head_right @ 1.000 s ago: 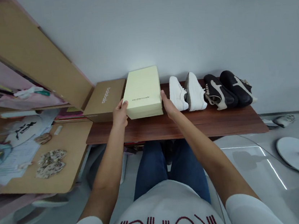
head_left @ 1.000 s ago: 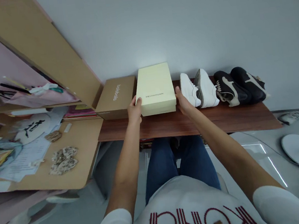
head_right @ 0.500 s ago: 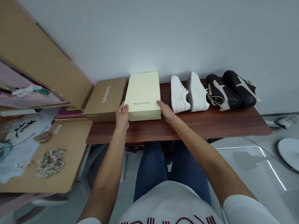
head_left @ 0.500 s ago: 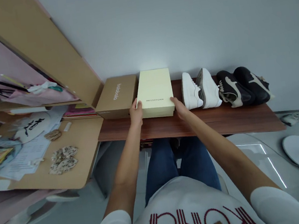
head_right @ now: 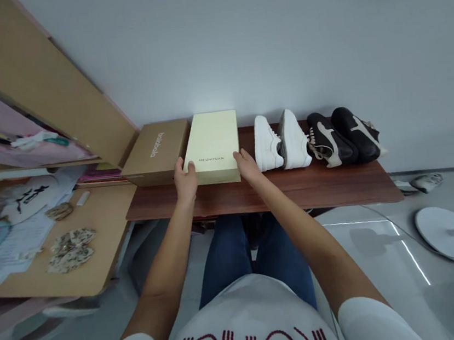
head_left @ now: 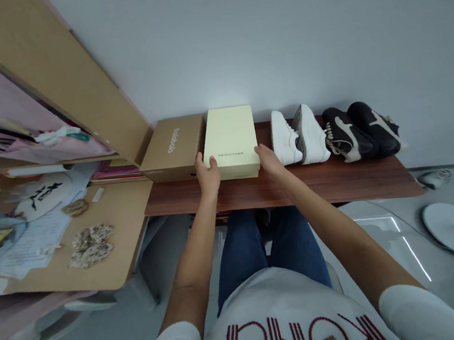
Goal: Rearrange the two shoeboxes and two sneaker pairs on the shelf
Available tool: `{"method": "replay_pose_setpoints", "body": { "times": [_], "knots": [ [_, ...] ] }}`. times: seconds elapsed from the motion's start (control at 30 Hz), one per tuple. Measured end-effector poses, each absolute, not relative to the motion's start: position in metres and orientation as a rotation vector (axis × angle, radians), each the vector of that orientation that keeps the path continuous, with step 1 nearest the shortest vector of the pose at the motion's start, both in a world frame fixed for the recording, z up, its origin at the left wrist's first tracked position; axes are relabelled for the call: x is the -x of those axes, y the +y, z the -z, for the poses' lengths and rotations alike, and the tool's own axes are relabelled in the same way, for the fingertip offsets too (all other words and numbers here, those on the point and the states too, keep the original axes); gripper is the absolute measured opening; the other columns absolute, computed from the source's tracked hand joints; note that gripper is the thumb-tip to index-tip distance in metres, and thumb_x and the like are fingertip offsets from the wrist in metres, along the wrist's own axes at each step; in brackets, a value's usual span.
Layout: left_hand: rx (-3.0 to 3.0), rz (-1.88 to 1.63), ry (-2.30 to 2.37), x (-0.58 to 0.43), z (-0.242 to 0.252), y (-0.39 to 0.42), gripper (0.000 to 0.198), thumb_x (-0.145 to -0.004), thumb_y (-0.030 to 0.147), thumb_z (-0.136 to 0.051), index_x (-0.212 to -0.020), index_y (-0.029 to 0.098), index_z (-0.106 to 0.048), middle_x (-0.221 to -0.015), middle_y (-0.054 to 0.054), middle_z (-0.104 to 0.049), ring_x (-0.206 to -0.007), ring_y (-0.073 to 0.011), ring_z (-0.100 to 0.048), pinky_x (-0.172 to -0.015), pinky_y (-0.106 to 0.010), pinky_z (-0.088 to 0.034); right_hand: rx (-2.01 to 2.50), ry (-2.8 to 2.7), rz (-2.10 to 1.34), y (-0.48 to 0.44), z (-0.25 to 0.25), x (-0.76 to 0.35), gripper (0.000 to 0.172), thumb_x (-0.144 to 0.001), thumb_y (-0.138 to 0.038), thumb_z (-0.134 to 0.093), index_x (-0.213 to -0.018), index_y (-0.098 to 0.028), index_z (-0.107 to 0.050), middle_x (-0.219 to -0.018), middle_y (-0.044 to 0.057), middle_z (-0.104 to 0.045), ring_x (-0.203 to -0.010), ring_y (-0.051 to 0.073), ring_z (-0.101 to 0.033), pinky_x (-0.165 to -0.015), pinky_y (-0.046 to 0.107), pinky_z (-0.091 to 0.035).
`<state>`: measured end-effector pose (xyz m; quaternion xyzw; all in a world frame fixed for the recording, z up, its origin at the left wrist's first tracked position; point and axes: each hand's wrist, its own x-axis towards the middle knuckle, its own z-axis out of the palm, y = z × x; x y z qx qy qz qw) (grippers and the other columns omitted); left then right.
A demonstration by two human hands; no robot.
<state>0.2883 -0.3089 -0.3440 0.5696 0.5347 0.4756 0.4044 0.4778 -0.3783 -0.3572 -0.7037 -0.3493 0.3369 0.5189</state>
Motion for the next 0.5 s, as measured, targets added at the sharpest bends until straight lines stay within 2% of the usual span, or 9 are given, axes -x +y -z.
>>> {"method": "replay_pose_setpoints", "body": {
  "times": [0.1, 0.23, 0.37, 0.5],
  "knots": [
    [-1.665, -1.249, 1.336, -0.295, 0.325, -0.325, 0.058, -0.092, 0.027, -0.062, -0.147, 0.019, -0.045, -0.16, -0.014, -0.041, -0.153, -0.0237, -0.03, -0.127, -0.037, -0.016, 1.641, -0.797, -0.792, -0.387, 0.337, -0.487, 0.073, -0.091, -0.063, -0.049, -0.15, -0.021, -0.045, -0.164, 0.008, -0.037, -0.152, 0.024, -0.033, -0.126, 0.042, -0.025],
    [-1.718, -1.263, 1.244, -0.313, 0.305, -0.331, 0.056, -0.091, 0.022, -0.06, -0.145, 0.021, -0.046, -0.157, -0.013, -0.044, -0.152, -0.0249, -0.03, -0.128, -0.039, -0.015, 1.561, -0.778, -0.709, -0.401, 0.314, -0.513, 0.064, -0.092, -0.063, -0.048, -0.143, -0.025, -0.053, -0.157, 0.006, -0.047, -0.148, 0.026, -0.04, -0.121, 0.046, -0.035],
    [-1.679, -1.254, 1.118, -0.34, 0.297, -0.334, 0.053, -0.09, 0.02, -0.06, -0.142, 0.023, -0.049, -0.155, -0.011, -0.046, -0.151, -0.025, -0.032, -0.127, -0.04, -0.017, 1.543, -0.747, -0.592, -0.42, 0.303, -0.551, 0.052, -0.093, -0.057, -0.048, -0.13, -0.024, -0.064, -0.146, 0.007, -0.059, -0.142, 0.028, -0.047, -0.118, 0.049, -0.038],
    [-1.674, -1.185, 0.967, -0.376, 0.295, -0.349, 0.051, -0.089, 0.017, -0.062, -0.139, 0.023, -0.052, -0.152, -0.011, -0.048, -0.149, -0.026, -0.035, -0.125, -0.04, -0.022, 1.575, -0.665, -0.532, -0.44, 0.303, -0.585, 0.049, -0.093, -0.054, -0.048, -0.126, -0.023, -0.066, -0.143, 0.009, -0.061, -0.14, 0.029, -0.049, -0.117, 0.049, -0.039]
  ]
}}
